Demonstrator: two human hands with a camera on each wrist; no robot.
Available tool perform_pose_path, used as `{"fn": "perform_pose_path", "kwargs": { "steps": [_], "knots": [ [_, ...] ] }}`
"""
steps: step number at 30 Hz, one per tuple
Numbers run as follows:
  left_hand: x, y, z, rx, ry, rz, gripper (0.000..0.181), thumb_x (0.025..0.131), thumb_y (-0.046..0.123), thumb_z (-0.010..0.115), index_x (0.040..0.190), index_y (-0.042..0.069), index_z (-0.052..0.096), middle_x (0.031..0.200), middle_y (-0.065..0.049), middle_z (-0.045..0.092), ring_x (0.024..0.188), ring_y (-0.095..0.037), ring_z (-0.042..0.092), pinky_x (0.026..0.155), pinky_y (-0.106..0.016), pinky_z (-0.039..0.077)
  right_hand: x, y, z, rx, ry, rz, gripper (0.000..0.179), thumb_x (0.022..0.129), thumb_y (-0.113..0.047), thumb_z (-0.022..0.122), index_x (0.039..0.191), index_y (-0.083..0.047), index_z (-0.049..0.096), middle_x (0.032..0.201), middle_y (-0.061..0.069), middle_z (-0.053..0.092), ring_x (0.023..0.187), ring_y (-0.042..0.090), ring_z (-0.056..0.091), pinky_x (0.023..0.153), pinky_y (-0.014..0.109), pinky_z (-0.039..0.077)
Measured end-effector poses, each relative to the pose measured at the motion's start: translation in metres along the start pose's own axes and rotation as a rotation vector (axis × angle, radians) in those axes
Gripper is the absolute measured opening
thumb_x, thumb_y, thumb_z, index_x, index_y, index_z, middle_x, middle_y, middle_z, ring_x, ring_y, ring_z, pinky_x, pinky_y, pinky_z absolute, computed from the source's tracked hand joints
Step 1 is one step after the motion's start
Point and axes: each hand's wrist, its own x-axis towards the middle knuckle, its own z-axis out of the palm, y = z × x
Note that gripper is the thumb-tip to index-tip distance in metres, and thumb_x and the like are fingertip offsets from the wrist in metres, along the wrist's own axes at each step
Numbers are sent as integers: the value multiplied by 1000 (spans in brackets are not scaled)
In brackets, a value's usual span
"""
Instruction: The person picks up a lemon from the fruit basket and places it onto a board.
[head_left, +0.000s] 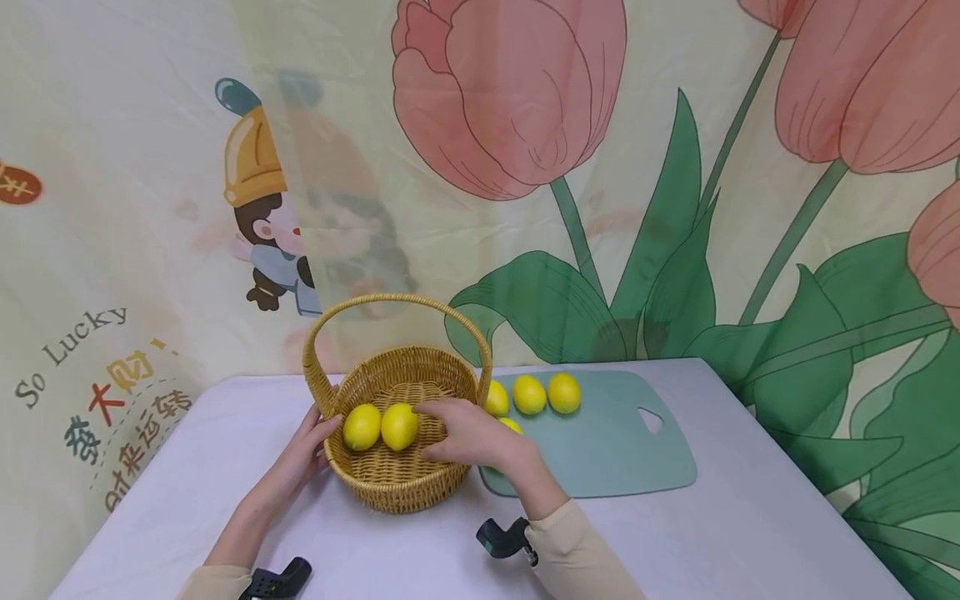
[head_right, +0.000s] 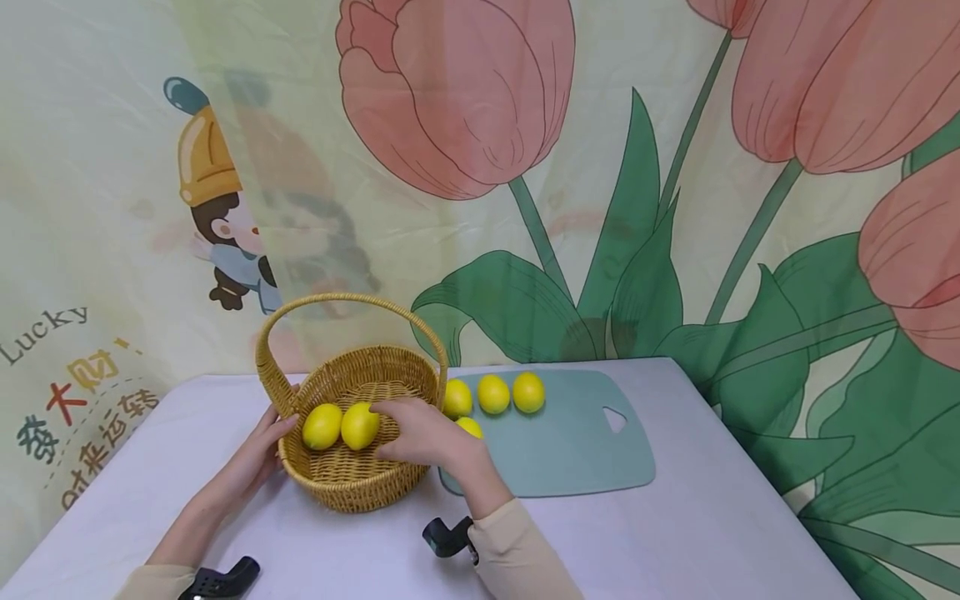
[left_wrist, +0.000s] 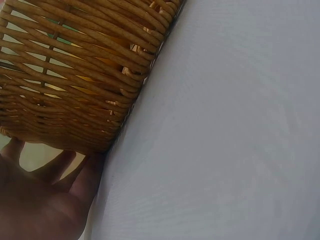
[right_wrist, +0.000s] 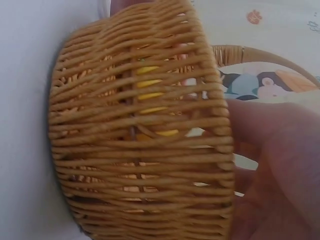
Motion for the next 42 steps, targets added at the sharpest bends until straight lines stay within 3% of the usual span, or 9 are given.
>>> {"fn": "perform_pose_path", "kwargs": {
  "steps": [11,17,32,36,42],
  "knots": [
    [0,0,-1,-3,-2,-3,75,104,52,39,159,36,-10,169,-12,-2,154,-40,13,122,-59,18,12,-7,13,1,45,36,66,89,-29,73,150,-22,46,151,0,50,143,25,43,116,47,41],
    [0,2,-1,6,1,-13,75,103,54,39,158,38,-9,169,-11,-2,154,-39,12,122,-58,18,21,-7,21,10,54,57,71,89,-32,74,151,-31,41,153,-1,48,144,23,42,114,47,42],
    [1,3,0,-7,-5,-19,76,103,53,40,159,37,-9,169,-12,-2,153,-40,15,122,-57,20,23,-13,26,-67,15,112,74,87,-34,75,152,-35,39,157,7,41,140,28,47,110,50,45],
    [1,4,0,-12,-6,-15,76,103,53,40,159,35,-9,169,-12,-2,153,-39,15,122,-57,21,24,-12,27,-76,21,103,72,87,-34,76,150,-36,42,157,4,41,140,27,47,110,51,45],
    [1,3,0,-11,-1,-18,75,104,52,39,159,35,-10,169,-13,-2,154,-39,14,122,-57,22,27,-10,29,-88,22,21,64,88,-30,74,146,-30,47,154,-6,45,141,23,46,114,46,42]
  ]
}}
